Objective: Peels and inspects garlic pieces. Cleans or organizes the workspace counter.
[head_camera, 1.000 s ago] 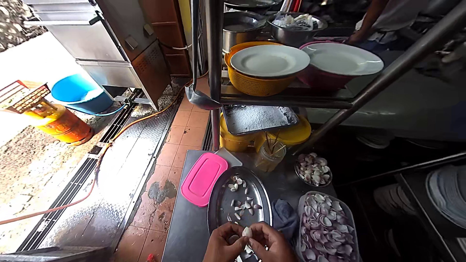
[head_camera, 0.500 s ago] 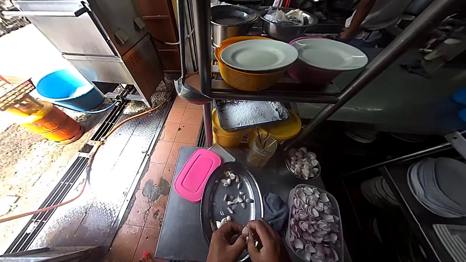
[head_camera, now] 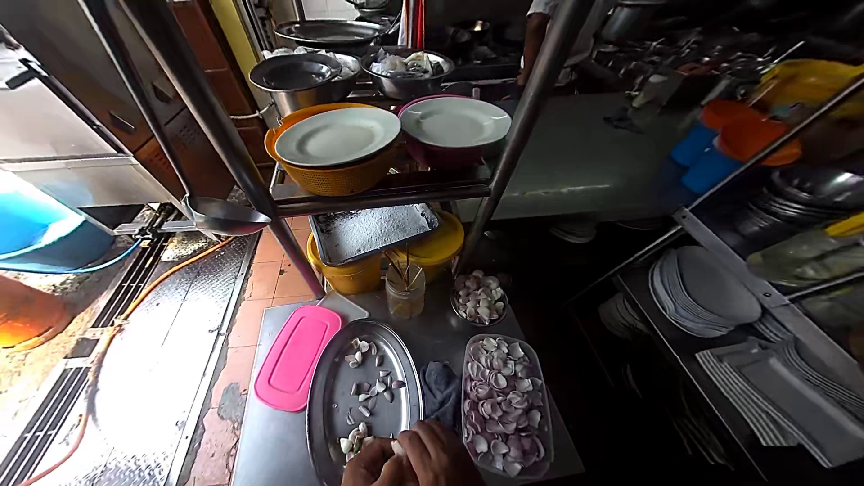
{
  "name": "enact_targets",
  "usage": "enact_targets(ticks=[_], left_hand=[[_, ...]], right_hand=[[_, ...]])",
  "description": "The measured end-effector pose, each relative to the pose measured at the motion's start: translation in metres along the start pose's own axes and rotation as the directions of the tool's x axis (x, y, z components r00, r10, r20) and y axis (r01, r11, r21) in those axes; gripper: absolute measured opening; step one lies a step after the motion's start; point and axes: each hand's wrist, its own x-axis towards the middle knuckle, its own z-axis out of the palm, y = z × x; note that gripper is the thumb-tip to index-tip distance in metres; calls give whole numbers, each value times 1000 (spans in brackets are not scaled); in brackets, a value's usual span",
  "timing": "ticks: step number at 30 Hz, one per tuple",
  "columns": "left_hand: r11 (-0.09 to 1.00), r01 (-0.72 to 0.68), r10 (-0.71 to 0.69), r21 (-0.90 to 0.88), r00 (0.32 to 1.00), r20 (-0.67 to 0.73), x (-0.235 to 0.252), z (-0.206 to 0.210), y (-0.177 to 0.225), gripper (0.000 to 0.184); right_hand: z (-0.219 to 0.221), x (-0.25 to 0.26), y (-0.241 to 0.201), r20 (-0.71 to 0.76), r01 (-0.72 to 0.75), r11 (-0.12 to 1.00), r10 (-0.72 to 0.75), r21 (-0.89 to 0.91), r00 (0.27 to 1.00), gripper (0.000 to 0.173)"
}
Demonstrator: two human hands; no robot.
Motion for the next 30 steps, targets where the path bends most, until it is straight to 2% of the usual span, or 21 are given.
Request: enact_targets(ticks=[5,8,10,14,17,20,22,25,30], left_hand=[[992,-39,34,123,999,42,1,16,7,14],[996,-17,22,88,999,-48,8,39,3,17],[997,-3,12,77,993,-114,12,59,3,18],[996,-14,21,93,997,-71,19,85,13,16],[997,15,-17,71,999,34,23,95,25,17],[984,-22,4,176,995,104,28,103,34,12],[967,-55,26,250,993,119,30,106,36,13],[949,-74,47,307,995,93,33,110,38,14],[950,-134,142,281,990,-10,38,104,34,16]], right_hand=[[-10,-14,29,-18,81,986,-80,143,997,17],[-10,-21,45,-90,87,983,-73,164,993,16],[-13,-26,56,-131,48,984,-26,170,991,18],[-28,-33,80,-94,-60,949,94,311,991,21],[-43,-39,90,-5,-182,843,214,506,977,22],[-59,-41,95,52,-281,730,319,623,946,20],[-64,-42,95,55,-291,706,337,646,940,20],[-64,-41,92,32,-281,728,336,626,941,19],[-61,-35,79,-7,-230,784,286,576,958,20]])
